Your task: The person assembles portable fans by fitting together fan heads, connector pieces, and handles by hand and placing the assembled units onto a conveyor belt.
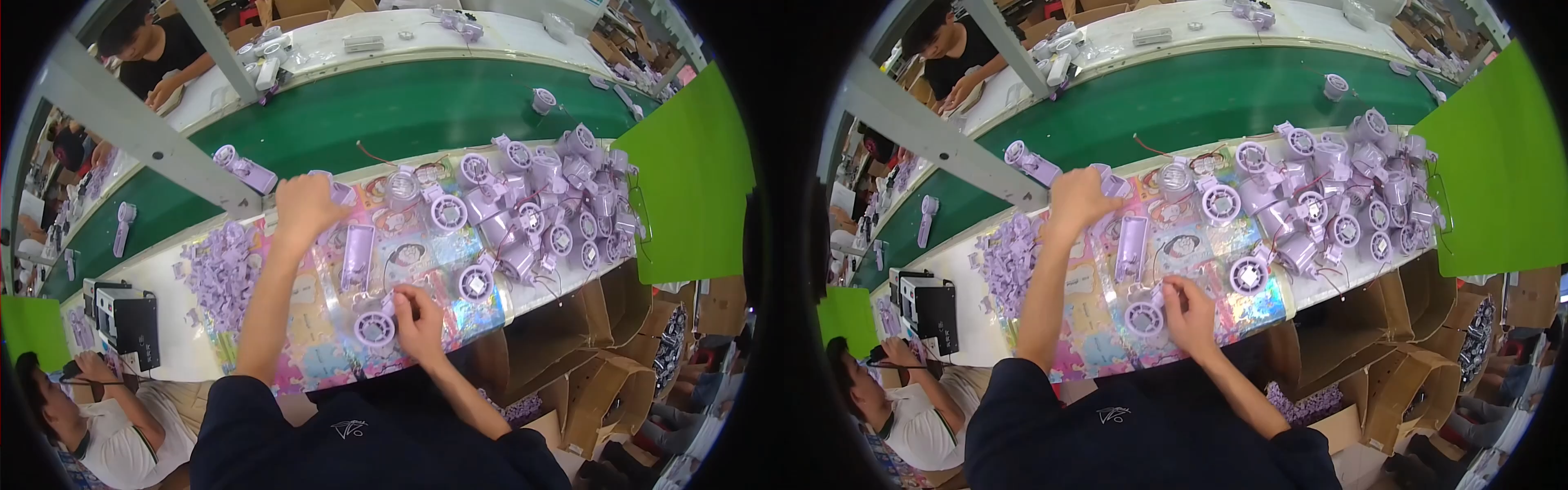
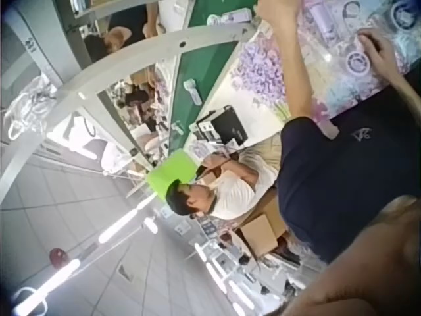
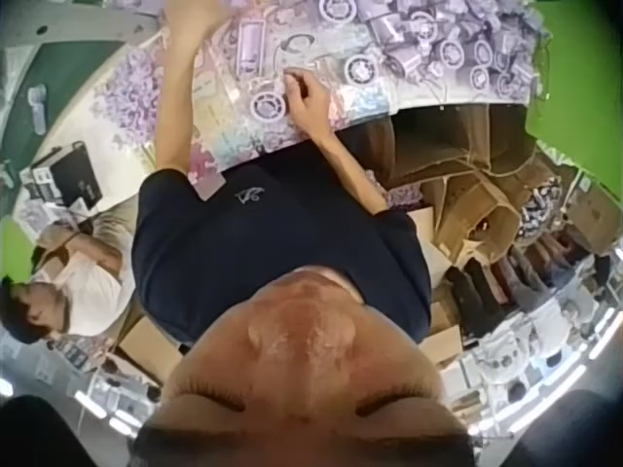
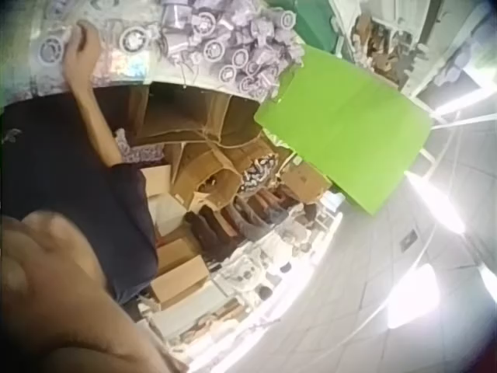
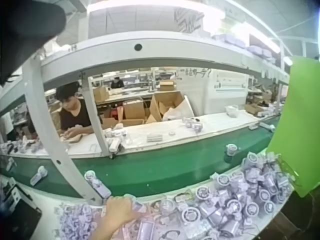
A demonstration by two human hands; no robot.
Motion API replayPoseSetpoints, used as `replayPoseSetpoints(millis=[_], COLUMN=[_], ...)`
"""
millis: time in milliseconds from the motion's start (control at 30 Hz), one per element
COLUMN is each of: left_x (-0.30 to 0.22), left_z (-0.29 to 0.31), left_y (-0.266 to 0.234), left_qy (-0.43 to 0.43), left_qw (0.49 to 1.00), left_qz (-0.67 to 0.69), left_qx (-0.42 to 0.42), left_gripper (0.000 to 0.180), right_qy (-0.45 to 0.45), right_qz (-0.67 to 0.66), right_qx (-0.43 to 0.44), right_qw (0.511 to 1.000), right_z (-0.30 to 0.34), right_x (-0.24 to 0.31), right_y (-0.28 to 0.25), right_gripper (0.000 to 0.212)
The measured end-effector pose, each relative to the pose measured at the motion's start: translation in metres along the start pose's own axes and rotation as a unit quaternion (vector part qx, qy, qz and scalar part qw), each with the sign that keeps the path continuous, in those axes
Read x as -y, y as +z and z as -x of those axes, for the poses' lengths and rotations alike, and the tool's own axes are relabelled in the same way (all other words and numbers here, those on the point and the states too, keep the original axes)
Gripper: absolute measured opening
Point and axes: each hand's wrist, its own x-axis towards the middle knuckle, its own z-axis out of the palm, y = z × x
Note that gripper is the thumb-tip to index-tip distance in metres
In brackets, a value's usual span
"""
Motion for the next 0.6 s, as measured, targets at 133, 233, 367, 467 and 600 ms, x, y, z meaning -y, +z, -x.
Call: replayPoseSetpoints(millis=[133,233,367,467,600], left_x=[0.007,-0.003,-0.006,0.000,0.026], left_z=[0.049,0.078,0.118,0.144,0.168], left_y=[0.023,0.017,0.013,0.008,0.010], left_qy=[-0.031,-0.076,-0.122,-0.143,-0.045], left_qw=[0.998,0.995,0.987,0.972,0.976], left_qz=[-0.023,0.066,0.098,0.180,0.199], left_qx=[-0.046,0.005,-0.038,-0.057,-0.075], left_gripper=[0.054,0.060,0.057,0.042,0.046], right_qy=[0.081,0.109,-0.047,-0.241,-0.217], right_qz=[-0.022,-0.013,0.135,0.325,0.385], right_qx=[0.095,0.110,0.033,-0.007,0.027], right_qw=[0.992,0.988,0.989,0.914,0.897], right_z=[-0.015,-0.028,-0.036,-0.022,-0.001], right_x=[0.002,0.012,0.033,0.051,0.047], right_y=[-0.006,-0.015,-0.008,-0.001,-0.004], right_gripper=[0.024,0.021,0.036,0.047,0.055])
